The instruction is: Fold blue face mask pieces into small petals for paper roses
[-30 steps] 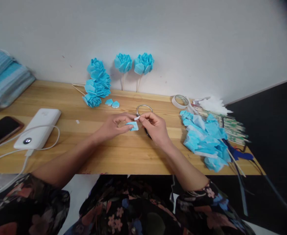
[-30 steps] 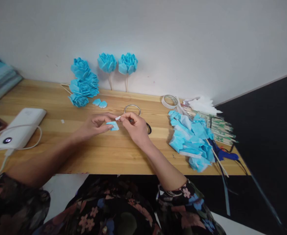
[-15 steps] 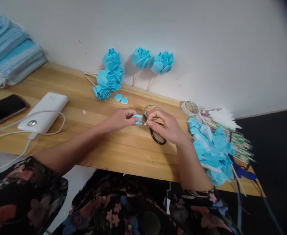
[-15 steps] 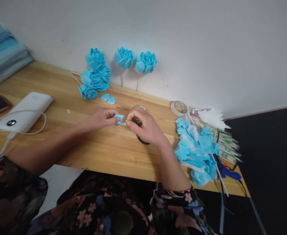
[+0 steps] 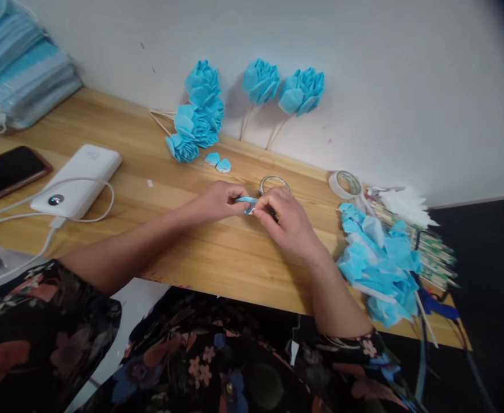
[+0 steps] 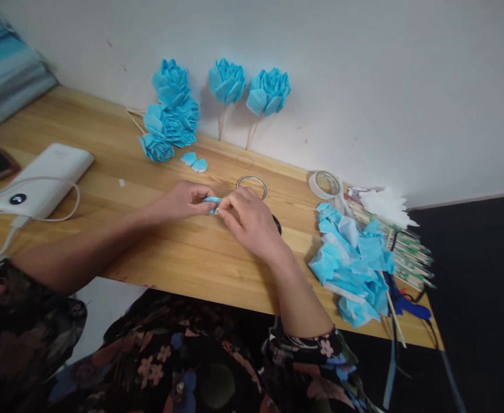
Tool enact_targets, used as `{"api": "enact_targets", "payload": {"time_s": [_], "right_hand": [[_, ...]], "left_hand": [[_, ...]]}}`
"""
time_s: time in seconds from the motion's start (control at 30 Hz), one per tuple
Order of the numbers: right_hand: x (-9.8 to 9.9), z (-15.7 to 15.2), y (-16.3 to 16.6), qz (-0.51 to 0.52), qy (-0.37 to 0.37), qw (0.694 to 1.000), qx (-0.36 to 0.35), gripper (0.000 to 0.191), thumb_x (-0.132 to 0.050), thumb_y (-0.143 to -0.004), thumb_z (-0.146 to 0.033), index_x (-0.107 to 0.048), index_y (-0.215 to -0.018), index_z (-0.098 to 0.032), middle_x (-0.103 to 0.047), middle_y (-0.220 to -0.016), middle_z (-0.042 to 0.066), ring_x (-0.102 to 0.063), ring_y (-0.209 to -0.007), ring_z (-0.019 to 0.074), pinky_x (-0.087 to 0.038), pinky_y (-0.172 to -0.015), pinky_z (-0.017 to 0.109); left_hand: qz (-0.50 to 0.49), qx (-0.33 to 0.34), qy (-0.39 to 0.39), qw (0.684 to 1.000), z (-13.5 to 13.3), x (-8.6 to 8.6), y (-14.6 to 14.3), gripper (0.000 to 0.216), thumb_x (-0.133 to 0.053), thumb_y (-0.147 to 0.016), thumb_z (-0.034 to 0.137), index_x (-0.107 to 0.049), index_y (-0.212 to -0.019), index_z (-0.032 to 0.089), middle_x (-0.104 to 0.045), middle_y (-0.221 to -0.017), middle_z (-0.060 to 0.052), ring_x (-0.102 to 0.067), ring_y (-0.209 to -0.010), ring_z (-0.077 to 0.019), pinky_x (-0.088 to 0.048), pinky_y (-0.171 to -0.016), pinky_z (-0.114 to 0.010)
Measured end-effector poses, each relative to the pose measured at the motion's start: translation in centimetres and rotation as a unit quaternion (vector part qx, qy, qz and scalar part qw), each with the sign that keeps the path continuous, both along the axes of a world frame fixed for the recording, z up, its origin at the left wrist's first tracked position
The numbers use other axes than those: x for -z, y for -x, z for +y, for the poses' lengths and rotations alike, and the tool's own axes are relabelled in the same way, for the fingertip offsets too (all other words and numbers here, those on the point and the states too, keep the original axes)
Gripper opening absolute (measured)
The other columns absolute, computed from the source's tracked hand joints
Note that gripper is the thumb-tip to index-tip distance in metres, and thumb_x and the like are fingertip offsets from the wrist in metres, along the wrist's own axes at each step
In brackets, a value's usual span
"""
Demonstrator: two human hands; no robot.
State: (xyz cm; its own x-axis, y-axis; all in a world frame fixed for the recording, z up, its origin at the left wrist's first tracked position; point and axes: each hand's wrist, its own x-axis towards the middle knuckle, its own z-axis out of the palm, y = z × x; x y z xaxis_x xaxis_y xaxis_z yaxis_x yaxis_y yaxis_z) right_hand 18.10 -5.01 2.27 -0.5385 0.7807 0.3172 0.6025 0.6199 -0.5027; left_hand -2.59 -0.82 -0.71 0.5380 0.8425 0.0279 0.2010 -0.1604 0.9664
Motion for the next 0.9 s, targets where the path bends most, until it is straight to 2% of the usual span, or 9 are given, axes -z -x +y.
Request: {"api": "enact_targets", "payload": {"time_s": [0.33,0.73,0.9], "right_hand": [[0.5,0.3,0.1,0.003,-0.006,1.0,0.005,0.012,-0.053,-0.1,-0.027,-0.054,-0.088,-0.023,-0.061,-0.088,0.003,-0.055,-0.087,0.0203,-0.04,-0.079,0.035],[0.9,0.4,0.1,0.005,-0.008,1.0,0.019,0.013,-0.053,-0.099,-0.027,-0.055,-0.086,-0.023,-0.062,-0.086,0.003,-0.054,-0.084,0.02,-0.04,-0.078,0.035],[1.0,0.5,0.0,0.006,-0.016,1.0,0.022,0.013,-0.055,-0.098,-0.026,-0.055,-0.086,-0.023,-0.062,-0.085,0.003,-0.054,-0.084,0.02,-0.04,-0.078,0.035]], "left_hand": [[0.006,0.023,-0.007,1.0,0.1,0.2,0.1,0.017,-0.064,-0.078,0.027,-0.059,-0.064,0.017,-0.052,-0.059,0.003,-0.042,-0.056,-0.0088,-0.029,-0.054,-0.024],[-0.042,0.07,0.022,0.996,-0.2,-0.2,0.3,0.019,-0.067,-0.083,0.036,-0.068,-0.076,0.018,-0.063,-0.067,0.0,-0.056,-0.064,-0.0127,-0.041,-0.061,-0.024],[-0.055,0.076,0.033,0.995,-0.2,-0.2,0.4,0.021,-0.067,-0.082,0.037,-0.067,-0.076,0.018,-0.063,-0.069,-0.001,-0.058,-0.067,-0.0147,-0.044,-0.065,-0.027]]}}
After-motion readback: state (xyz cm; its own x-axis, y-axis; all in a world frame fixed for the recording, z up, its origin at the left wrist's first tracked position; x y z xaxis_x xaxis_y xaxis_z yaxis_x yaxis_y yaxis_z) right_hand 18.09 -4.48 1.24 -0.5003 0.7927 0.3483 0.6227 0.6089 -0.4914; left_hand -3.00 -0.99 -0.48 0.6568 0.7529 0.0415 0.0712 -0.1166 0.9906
